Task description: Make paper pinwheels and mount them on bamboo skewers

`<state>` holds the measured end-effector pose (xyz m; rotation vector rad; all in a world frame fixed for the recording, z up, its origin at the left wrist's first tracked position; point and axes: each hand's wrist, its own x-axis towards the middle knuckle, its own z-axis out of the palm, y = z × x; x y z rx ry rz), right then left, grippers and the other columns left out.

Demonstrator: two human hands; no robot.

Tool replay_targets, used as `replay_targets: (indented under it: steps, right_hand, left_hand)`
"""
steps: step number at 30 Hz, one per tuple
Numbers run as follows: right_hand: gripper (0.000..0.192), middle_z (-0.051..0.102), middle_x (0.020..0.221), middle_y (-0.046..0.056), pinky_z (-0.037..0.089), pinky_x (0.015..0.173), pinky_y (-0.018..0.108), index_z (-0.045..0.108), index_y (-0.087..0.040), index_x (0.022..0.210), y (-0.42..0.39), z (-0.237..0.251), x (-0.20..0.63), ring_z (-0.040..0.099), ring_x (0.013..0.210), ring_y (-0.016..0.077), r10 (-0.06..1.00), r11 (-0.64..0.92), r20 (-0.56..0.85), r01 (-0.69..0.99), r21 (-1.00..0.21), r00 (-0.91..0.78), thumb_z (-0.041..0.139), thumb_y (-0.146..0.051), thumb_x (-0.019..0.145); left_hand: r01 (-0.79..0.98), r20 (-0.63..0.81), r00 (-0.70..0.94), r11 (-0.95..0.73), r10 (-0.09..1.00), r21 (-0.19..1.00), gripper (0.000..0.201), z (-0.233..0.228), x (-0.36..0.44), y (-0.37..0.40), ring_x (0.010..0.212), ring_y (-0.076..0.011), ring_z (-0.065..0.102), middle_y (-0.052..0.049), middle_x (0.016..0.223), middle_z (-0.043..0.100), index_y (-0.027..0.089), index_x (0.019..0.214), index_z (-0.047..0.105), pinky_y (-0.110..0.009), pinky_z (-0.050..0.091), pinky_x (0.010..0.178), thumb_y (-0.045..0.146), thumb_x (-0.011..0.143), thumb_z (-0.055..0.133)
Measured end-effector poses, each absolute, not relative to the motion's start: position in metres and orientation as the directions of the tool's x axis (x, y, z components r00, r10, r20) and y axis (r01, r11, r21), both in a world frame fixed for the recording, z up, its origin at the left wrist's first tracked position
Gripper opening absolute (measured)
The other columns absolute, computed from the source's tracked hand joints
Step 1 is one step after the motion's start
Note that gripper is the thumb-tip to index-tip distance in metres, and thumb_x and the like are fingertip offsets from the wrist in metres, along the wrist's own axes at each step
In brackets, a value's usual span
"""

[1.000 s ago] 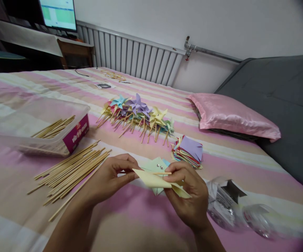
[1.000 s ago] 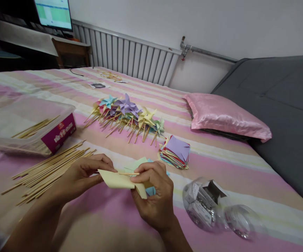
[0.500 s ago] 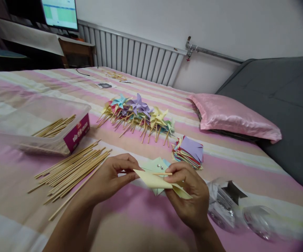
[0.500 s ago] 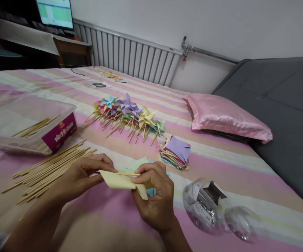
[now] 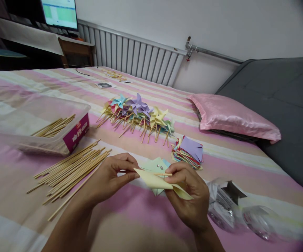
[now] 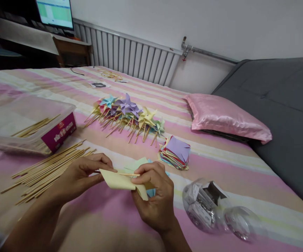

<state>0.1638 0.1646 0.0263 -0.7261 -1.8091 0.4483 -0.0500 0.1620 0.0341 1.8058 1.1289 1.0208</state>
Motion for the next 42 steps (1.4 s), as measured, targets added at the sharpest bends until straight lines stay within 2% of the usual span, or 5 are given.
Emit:
replay_targets:
  steps: [11,30,42]
  right_hand:
    - [0.016,0.058,0.082,0.002,0.042,0.071,0.034,0.058,-0.02,0.075,0.1639,0.0275,0.1645,0.057,0.077,0.0168,0.675,0.736,0.704,0.27,-0.621,-0.219,0.061,-0.007,0.066]
    - [0.013,0.06,0.079,0.002,0.043,0.071,0.035,0.059,-0.021,0.075,0.1664,0.0285,0.1642,0.058,0.074,0.0174,0.663,0.745,0.717,0.275,-0.607,-0.213,0.062,-0.011,0.068]
    - [0.014,0.063,0.075,0.002,0.045,0.069,0.037,0.06,-0.022,0.076,0.1687,0.0272,0.1665,0.059,0.075,0.0192,0.638,0.766,0.741,0.274,-0.582,-0.211,0.062,-0.01,0.069]
  left_hand:
    - [0.264,0.196,0.296,-0.277,0.935,0.924,0.016,0.0331,-0.0491,0.1619,0.068,-0.0124,0.055,-0.005,0.079,0.059,0.017,0.083,0.072,-0.022,0.042,0.06,0.026,0.078,0.059]
    - [0.305,0.186,0.304,-0.28,0.934,0.91,0.017,0.036,-0.0481,0.1622,0.068,-0.0126,0.055,-0.005,0.078,0.06,0.015,0.075,0.07,-0.023,0.043,0.062,0.026,0.079,0.058]
    - [0.309,0.197,0.292,-0.288,0.936,0.907,0.018,0.0353,-0.0483,0.1608,0.067,-0.0133,0.056,-0.006,0.077,0.062,0.018,0.085,0.073,-0.023,0.042,0.061,0.022,0.078,0.057]
